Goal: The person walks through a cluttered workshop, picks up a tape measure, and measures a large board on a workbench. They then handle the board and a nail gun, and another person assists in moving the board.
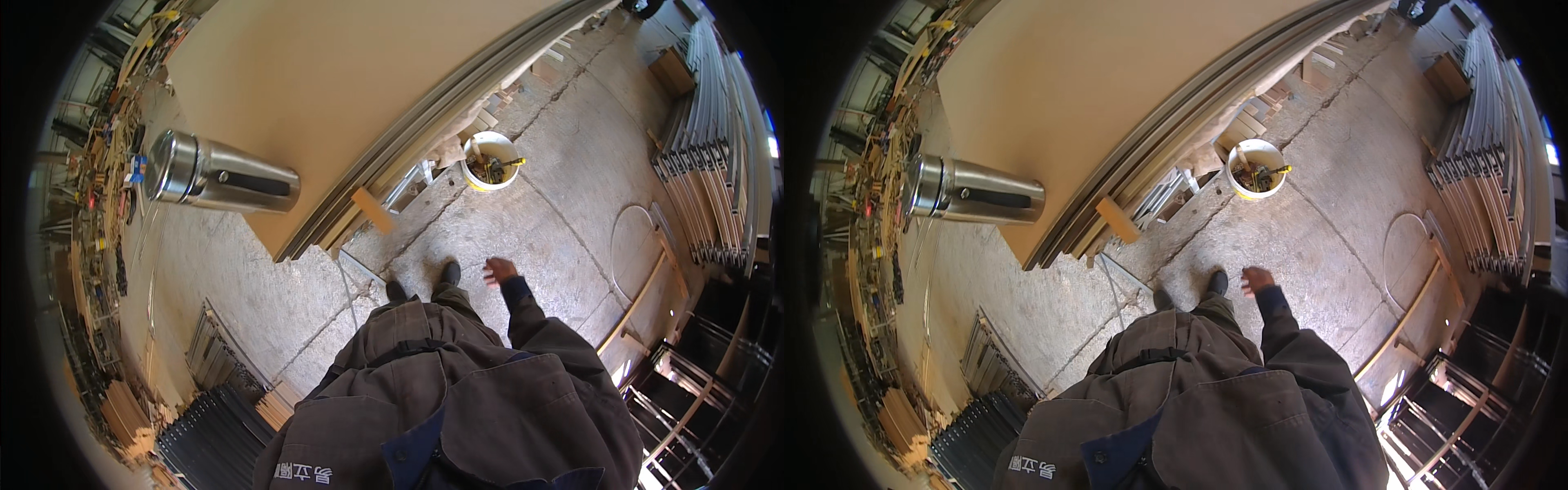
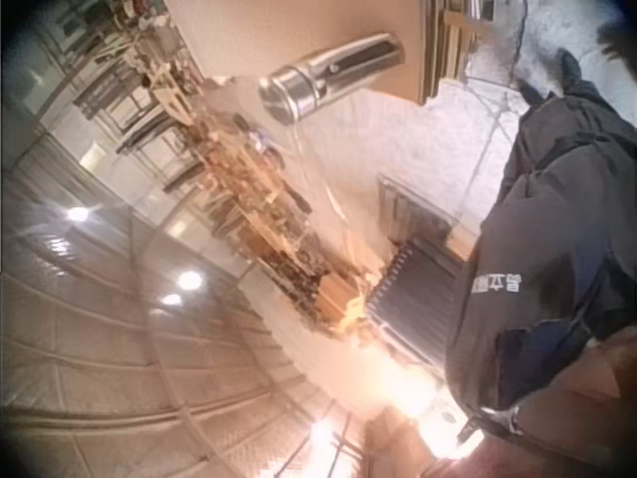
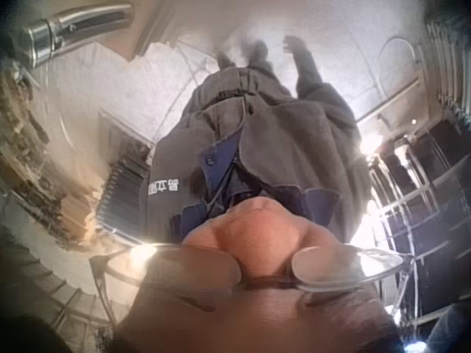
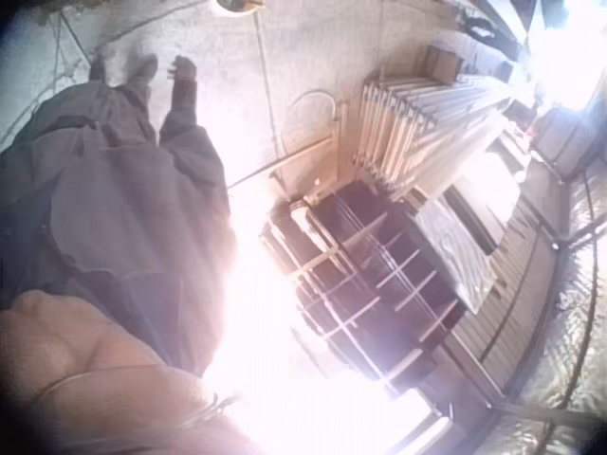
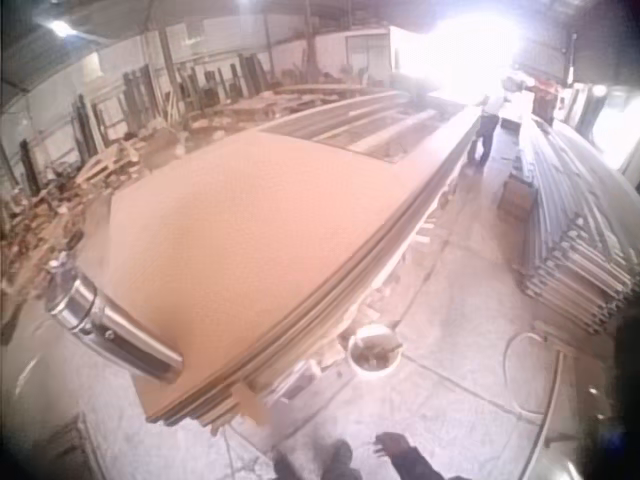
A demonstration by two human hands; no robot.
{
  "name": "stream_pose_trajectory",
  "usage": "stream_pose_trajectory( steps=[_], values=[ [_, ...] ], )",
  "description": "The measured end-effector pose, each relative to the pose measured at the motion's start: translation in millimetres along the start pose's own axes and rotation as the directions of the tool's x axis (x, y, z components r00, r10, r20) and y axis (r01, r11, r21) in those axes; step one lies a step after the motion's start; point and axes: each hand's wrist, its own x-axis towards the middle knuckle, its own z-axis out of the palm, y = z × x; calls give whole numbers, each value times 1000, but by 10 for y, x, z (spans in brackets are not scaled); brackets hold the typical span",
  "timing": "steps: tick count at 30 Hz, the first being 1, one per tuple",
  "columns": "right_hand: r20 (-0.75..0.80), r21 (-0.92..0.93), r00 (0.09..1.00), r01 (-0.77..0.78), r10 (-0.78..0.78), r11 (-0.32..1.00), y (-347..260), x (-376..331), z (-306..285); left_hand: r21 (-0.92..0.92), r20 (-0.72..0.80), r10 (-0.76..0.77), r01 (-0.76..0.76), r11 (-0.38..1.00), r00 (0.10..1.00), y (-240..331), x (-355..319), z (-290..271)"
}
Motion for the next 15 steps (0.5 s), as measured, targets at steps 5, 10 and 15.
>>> stream_pose_trajectory(
  steps=[5,10,15],
  values=[
    [209,115,938,-305,277,945,946,-261,181,-16,-10,42,-42,999,999,-148,150,-22],
    [-15,-165,964,-263,264,951,1309,-663,15,10,28,70,-71,997,997,-696,457,81],
    [-255,-167,916,-356,309,919,1452,-1278,60,-71,-26,37,-39,997,999,-1463,374,-288]
  ],
)
